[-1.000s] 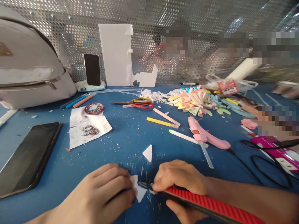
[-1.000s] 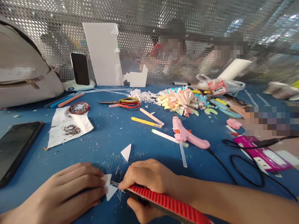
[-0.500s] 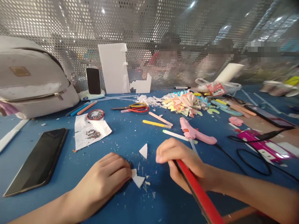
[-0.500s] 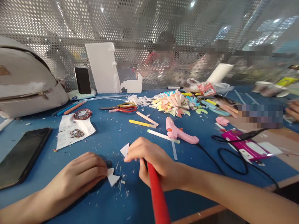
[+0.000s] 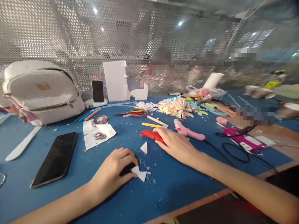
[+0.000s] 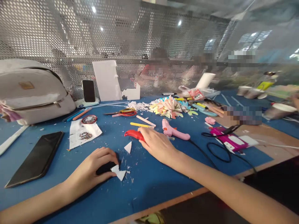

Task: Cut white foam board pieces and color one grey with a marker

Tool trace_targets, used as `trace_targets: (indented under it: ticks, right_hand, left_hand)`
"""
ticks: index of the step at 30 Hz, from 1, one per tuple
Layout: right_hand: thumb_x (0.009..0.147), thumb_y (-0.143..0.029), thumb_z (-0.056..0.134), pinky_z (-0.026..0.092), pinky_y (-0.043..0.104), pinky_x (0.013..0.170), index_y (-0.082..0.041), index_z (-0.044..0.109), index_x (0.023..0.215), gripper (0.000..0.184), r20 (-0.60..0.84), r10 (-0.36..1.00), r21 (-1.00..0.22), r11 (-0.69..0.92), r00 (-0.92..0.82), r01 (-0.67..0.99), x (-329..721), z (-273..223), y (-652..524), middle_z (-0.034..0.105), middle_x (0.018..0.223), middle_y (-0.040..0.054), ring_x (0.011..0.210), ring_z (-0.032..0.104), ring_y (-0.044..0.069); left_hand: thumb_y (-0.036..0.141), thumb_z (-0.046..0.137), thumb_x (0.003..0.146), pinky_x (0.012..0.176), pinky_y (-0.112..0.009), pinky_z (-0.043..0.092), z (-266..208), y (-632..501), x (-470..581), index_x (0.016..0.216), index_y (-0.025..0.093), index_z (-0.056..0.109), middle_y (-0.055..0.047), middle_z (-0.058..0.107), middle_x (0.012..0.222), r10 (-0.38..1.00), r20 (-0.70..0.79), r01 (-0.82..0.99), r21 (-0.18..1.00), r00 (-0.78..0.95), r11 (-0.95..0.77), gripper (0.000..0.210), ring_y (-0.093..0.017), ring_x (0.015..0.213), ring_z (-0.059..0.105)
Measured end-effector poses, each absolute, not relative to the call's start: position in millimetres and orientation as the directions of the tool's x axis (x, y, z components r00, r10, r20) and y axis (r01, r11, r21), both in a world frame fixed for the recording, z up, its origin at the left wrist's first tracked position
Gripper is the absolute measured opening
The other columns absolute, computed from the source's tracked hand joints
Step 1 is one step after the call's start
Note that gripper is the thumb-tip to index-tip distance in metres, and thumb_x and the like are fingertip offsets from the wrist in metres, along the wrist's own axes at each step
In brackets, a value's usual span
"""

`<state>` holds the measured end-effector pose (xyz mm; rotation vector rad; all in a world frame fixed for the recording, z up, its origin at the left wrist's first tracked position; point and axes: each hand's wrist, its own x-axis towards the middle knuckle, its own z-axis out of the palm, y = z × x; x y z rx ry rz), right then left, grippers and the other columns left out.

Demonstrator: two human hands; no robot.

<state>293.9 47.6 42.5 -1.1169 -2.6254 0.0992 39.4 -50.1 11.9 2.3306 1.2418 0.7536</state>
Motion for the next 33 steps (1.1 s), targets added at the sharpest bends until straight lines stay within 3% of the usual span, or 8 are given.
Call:
trace_targets:
  ticks: [3,6,8,13,17,23,28,33]
  right_hand:
    - [0.09,-0.02,0.062,0.051,0.052,0.095,-0.018,0.055,0.12,0.031,0.29,0.698,-0.169,0.71,-0.654,0.683,285.4,50.1,41.7,0.063,0.126,0.0162,0.122,0.058,0.037]
    - [0.089,-0.018,0.068,0.054,0.039,0.091,-0.023,0.055,0.117,0.031,0.21,0.652,-0.464,0.723,-0.729,0.512,273.8,61.1,25.5,0.069,0.114,0.0055,0.106,0.066,0.023]
    - [0.087,-0.017,0.072,0.055,0.029,0.08,-0.023,0.055,0.115,0.034,0.084,0.613,-0.703,0.595,-0.786,0.389,264.7,64.7,14.3,0.071,0.103,0.0009,0.089,0.067,0.016]
    - [0.086,-0.014,0.072,0.052,0.025,0.071,-0.02,0.055,0.113,0.033,-0.012,0.562,-0.885,0.379,-0.827,0.27,245.6,57.8,5.0,0.07,0.091,-0.0007,0.076,0.064,0.012]
    - [0.083,-0.008,0.072,0.051,0.025,0.069,-0.02,0.054,0.11,0.034,-0.017,0.579,-0.908,0.332,-0.815,0.254,239.2,52.2,7.4,0.068,0.086,-0.0021,0.073,0.063,0.012]
    - [0.081,-0.007,0.071,0.049,0.024,0.067,-0.02,0.054,0.106,0.033,0.024,0.62,-0.906,0.345,-0.784,0.244,233.8,51.9,6.1,0.066,0.083,-0.0029,0.073,0.062,0.012]
    - [0.082,-0.004,0.07,0.047,0.026,0.074,-0.023,0.051,0.11,0.039,0.062,0.619,-0.77,0.528,-0.783,0.357,227.7,55.9,5.7,0.067,0.087,-0.0035,0.079,0.063,0.014]
    - [0.082,-0.001,0.067,0.044,0.026,0.077,-0.024,0.045,0.119,0.049,0.036,0.622,-0.671,0.595,-0.782,0.443,222.6,60.8,3.7,0.064,0.09,-0.0037,0.084,0.061,0.014]
  left_hand:
    - [0.027,0.072,0.09,0.081,-0.032,0.052,11.5,-52.3,37.1,0.096,0.022,0.067,-0.002,0.071,0.094,0.865,0.309,0.625,0.599,0.396,-0.5,0.009,-0.019,0.086,0.065]
    - [0.031,0.07,0.092,0.073,-0.028,0.053,10.7,-56.0,34.0,0.096,0.022,0.067,0.0,0.072,0.086,0.866,0.354,0.597,0.627,0.354,-0.501,0.01,-0.018,0.08,0.065]
    - [0.033,0.067,0.094,0.072,-0.027,0.054,11.0,-57.7,32.3,0.098,0.022,0.068,-0.001,0.072,0.086,0.848,0.397,0.574,0.625,0.351,-0.53,0.011,-0.017,0.079,0.066]
    - [0.035,0.063,0.097,0.068,-0.024,0.054,13.1,-58.9,31.1,0.097,0.021,0.068,0.0,0.07,0.081,0.81,0.478,0.555,0.594,0.338,-0.582,0.015,-0.016,0.075,0.066]
    - [0.034,0.064,0.096,0.07,-0.025,0.053,12.4,-59.2,32.1,0.094,0.022,0.069,0.0,0.07,0.081,0.819,0.48,0.503,0.648,0.313,-0.572,0.014,-0.016,0.076,0.066]
    - [0.025,0.072,0.089,0.071,-0.024,0.052,15.0,-56.6,32.6,0.091,0.021,0.069,0.002,0.07,0.079,0.919,0.314,0.448,0.805,0.237,-0.39,0.006,-0.014,0.073,0.067]
    - [0.027,0.075,0.085,0.068,-0.024,0.05,12.7,-50.9,31.8,0.087,0.02,0.068,0.003,0.069,0.072,0.962,0.215,0.424,0.865,0.168,-0.267,0.01,-0.015,0.068,0.065]
    - [0.031,0.074,0.083,0.069,-0.024,0.047,6.8,-47.7,30.6,0.086,0.021,0.067,0.004,0.069,0.071,0.975,0.164,0.391,0.896,0.147,-0.21,0.013,-0.014,0.067,0.062]
